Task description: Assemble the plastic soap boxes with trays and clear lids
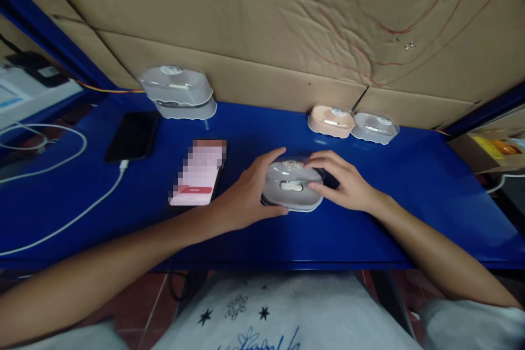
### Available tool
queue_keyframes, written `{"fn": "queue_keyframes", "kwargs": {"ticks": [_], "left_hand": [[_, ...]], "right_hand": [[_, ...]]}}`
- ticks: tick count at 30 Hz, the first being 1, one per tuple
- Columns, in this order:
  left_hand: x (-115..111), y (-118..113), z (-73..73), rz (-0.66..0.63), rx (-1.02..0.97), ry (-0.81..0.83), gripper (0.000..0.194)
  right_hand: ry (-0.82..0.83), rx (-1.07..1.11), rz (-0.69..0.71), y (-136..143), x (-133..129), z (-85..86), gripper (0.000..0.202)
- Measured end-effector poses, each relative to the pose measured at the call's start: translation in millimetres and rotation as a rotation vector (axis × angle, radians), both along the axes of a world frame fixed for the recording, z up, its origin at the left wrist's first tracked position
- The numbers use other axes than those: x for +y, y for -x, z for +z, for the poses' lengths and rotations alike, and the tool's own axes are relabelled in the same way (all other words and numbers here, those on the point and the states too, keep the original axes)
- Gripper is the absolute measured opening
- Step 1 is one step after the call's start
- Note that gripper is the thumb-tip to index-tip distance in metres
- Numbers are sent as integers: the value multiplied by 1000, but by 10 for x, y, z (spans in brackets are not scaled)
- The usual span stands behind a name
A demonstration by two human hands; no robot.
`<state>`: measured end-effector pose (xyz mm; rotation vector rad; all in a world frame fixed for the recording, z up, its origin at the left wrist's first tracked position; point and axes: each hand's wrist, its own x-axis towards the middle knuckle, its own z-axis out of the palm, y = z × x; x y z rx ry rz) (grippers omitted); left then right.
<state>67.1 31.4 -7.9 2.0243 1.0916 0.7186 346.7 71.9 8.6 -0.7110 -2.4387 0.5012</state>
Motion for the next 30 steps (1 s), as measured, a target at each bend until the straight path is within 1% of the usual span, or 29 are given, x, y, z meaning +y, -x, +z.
{"fn": "queue_keyframes", "kwargs": {"ticks": [2,4,8,10,11,12,13,15,17,18,19,22,25,28,30], "left_hand": [[-5,10,-5,20,14,-29,112],[-30,12,-7,30,47,-39,108],[-75,3,5,2,134,7,89],[-73,-1,14,-15,159,16,81],[-66,-4,19,-14,158,9,80],[-58,-7,25,-5,147,-1,81],[-50,-11,34,10,125,-12,83],[-37,-19,55,44,50,-30,87],[-29,-27,76,77,-39,-35,89],[-25,-30,83,92,-82,-30,91],[-20,-32,87,102,-121,-18,92],[4,-28,75,121,-249,80,100],[32,-12,58,109,-375,244,114],[49,4,79,87,-450,418,124],[58,10,122,100,-485,535,122]], "right_hand": [[1,10,-43,-17,72,-36,35],[-28,3,-115,-27,112,-77,34],[-103,-37,-283,-64,180,-176,35],[-121,-72,-334,-92,210,-207,38],[-131,-83,-349,-101,212,-209,39],[-141,-87,-343,-105,201,-200,40],[-152,-85,-307,-101,176,-182,41],[-167,-96,-154,-68,94,-128,44],[-145,-148,13,-12,0,-82,52],[-126,-167,62,18,-39,-70,55],[-104,-167,81,45,-67,-67,55],[-39,-72,60,87,-79,-93,44],[49,46,-21,77,-32,-122,37],[141,148,-91,53,8,-140,34],[177,214,-115,41,28,-162,37]]}}
